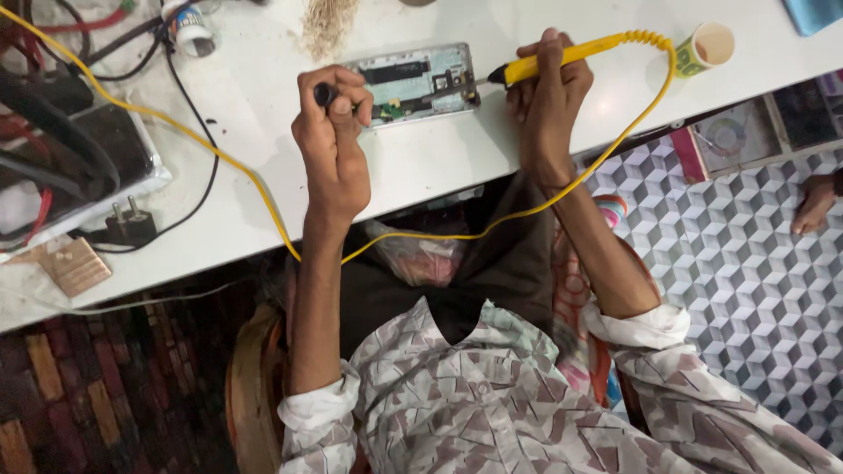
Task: The person uses a yellow hot air gun to apply heat to a disassembled mobile phone chassis on a cluttered workbench. They hold the device steady with their left hand while directing the airflow with their right hand, repeatedly moving the nozzle across the internal components.
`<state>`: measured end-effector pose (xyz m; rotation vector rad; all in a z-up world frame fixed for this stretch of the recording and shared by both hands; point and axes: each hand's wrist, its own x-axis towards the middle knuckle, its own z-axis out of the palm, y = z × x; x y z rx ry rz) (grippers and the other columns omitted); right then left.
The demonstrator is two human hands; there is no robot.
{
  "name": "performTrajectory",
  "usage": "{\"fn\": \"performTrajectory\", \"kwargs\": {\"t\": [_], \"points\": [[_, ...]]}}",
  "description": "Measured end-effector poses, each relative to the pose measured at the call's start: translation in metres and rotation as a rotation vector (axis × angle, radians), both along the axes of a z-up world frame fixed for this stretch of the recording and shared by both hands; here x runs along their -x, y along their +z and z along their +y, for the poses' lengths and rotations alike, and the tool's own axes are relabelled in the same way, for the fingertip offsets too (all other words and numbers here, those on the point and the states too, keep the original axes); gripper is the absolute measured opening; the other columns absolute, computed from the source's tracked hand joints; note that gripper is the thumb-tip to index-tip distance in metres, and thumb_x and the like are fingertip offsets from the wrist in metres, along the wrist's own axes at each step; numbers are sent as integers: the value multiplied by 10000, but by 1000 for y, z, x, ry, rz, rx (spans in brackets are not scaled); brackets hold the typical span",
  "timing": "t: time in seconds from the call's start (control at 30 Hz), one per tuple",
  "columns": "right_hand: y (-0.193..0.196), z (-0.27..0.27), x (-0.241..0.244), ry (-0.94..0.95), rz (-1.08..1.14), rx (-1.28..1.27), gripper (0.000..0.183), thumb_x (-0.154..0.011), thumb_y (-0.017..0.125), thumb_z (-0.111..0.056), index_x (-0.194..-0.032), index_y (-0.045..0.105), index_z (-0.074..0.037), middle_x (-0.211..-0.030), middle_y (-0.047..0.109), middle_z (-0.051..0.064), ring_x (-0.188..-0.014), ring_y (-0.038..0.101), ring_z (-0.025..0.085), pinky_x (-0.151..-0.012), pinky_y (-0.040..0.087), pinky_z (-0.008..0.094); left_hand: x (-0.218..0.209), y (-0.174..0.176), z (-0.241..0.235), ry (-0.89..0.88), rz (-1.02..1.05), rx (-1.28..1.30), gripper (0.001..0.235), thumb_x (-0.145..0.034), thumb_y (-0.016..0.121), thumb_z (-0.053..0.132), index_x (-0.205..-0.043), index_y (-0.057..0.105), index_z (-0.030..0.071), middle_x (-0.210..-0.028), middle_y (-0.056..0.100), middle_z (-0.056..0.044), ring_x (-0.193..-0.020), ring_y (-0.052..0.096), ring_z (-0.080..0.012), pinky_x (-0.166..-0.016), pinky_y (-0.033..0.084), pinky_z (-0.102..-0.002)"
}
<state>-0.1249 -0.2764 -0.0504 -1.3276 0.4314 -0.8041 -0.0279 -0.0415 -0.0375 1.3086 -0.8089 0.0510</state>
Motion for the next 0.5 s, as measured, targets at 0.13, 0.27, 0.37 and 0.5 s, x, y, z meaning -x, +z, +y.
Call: {"fn": "performTrajectory", "kwargs": {"t": [0.13,0.27,0.37,0.5], "points": [[1,0,-2,0,23,-9,410,-1111,556,-369,-931,630,-8,-591,446,1,-478,434,106,-459,337,269,2,5,2,30,14,-38,353,-1223,352,350,-1228,489,25,-822,556,-51,-752,498,-104,-685,423,-264],[1,3,-1,10,-1,38,398,-1118,553,-347,-932,620,-1,-596,442,5,-473,403,99,-459,334,271,3,4,4,20,35,-43,340,-1208,352,332,-1215,485,19,-853,560,-51,-729,485,-103,-660,406,-262],[9,8,0,-17,14,131,406,-1132,526,-330,-935,622,12,-604,474,14,-471,406,93,-462,354,271,1,5,2,19,28,-28,332,-1219,352,321,-1218,482,16,-866,561,-54,-749,498,-110,-693,430,-272],[26,21,5,-59,40,301,417,-1146,500,-303,-923,632,24,-591,473,15,-455,406,88,-449,355,268,2,4,0,12,7,2,330,-1229,350,327,-1218,476,21,-879,567,-70,-765,506,-113,-731,453,-278]]}}
